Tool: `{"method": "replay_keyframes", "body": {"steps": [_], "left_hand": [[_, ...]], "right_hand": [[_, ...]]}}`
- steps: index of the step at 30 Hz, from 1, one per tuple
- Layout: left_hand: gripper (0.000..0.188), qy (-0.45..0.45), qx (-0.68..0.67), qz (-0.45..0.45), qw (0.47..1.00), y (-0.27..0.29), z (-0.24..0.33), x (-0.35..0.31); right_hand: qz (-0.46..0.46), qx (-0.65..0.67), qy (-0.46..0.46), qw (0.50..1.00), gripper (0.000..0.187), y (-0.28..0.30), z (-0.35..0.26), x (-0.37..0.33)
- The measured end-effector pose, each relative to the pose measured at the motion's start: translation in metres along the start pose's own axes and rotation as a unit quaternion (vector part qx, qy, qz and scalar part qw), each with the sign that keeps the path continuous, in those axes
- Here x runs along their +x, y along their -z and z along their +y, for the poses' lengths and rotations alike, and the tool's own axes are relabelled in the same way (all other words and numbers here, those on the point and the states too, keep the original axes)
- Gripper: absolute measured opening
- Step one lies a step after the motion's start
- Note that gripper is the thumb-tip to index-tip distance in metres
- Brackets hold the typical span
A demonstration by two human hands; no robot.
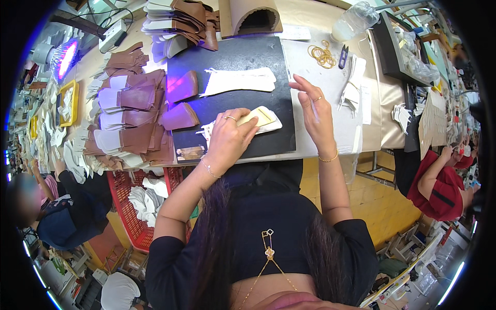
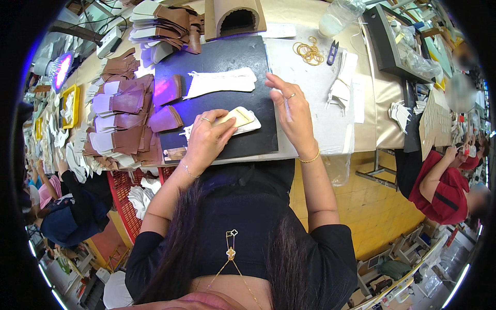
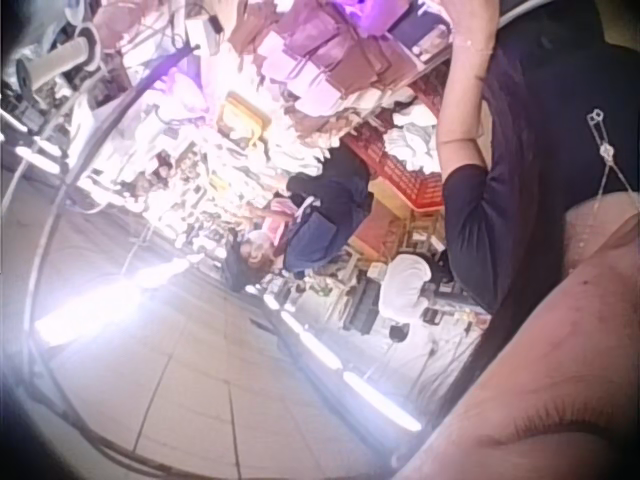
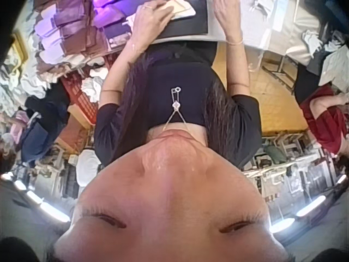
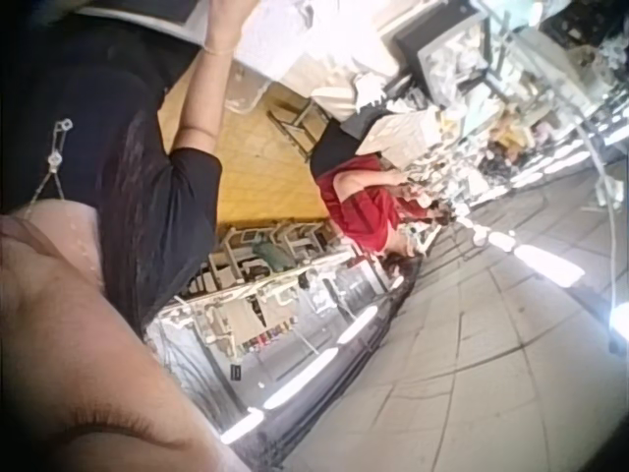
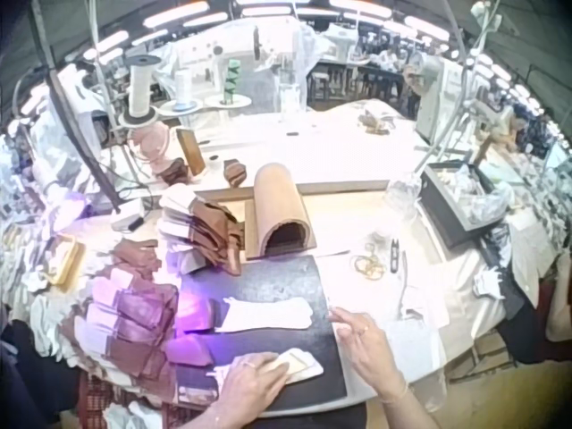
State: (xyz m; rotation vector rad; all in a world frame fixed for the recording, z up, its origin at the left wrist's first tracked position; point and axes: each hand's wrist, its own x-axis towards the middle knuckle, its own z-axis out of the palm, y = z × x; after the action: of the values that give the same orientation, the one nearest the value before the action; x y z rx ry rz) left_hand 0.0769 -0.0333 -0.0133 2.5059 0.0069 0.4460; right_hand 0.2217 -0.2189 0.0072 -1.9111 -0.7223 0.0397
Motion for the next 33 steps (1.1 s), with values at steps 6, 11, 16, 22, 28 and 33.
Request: {"method": "replay_keyframes", "body": {"steps": [6, 11, 16, 22, 28, 33], "left_hand": [[0.020, -0.005, 0.020, 0.003, 1.000, -0.002, 0.003, 0.001], [0.021, -0.002, 0.030, 0.007, 1.000, -0.005, 0.004, -0.002], [0.022, -0.003, 0.037, -0.009, 0.999, -0.006, 0.003, -0.001], [0.020, -0.001, 0.038, -0.029, 0.999, -0.003, 0.006, 0.004], [0.017, 0.020, 0.052, -0.049, 0.997, -0.001, 0.007, 0.001], [0.018, 0.000, 0.054, -0.029, 0.998, -0.002, 0.007, 0.003]], "right_hand": [[-0.124, 0.015, 0.015, 0.992, 0.021, -0.010, -0.009, -0.017], [-0.121, -0.030, 0.072, 0.990, 0.014, -0.022, -0.007, -0.018], [-0.084, -0.042, 0.151, 0.984, 0.012, -0.031, 0.000, -0.012], [-0.095, -0.107, 0.177, 0.974, 0.016, -0.029, 0.000, -0.015], [-0.133, -0.186, 0.211, 0.950, 0.023, -0.019, -0.008, -0.018], [-0.108, -0.176, 0.218, 0.954, 0.018, -0.008, -0.009, -0.022]]}}
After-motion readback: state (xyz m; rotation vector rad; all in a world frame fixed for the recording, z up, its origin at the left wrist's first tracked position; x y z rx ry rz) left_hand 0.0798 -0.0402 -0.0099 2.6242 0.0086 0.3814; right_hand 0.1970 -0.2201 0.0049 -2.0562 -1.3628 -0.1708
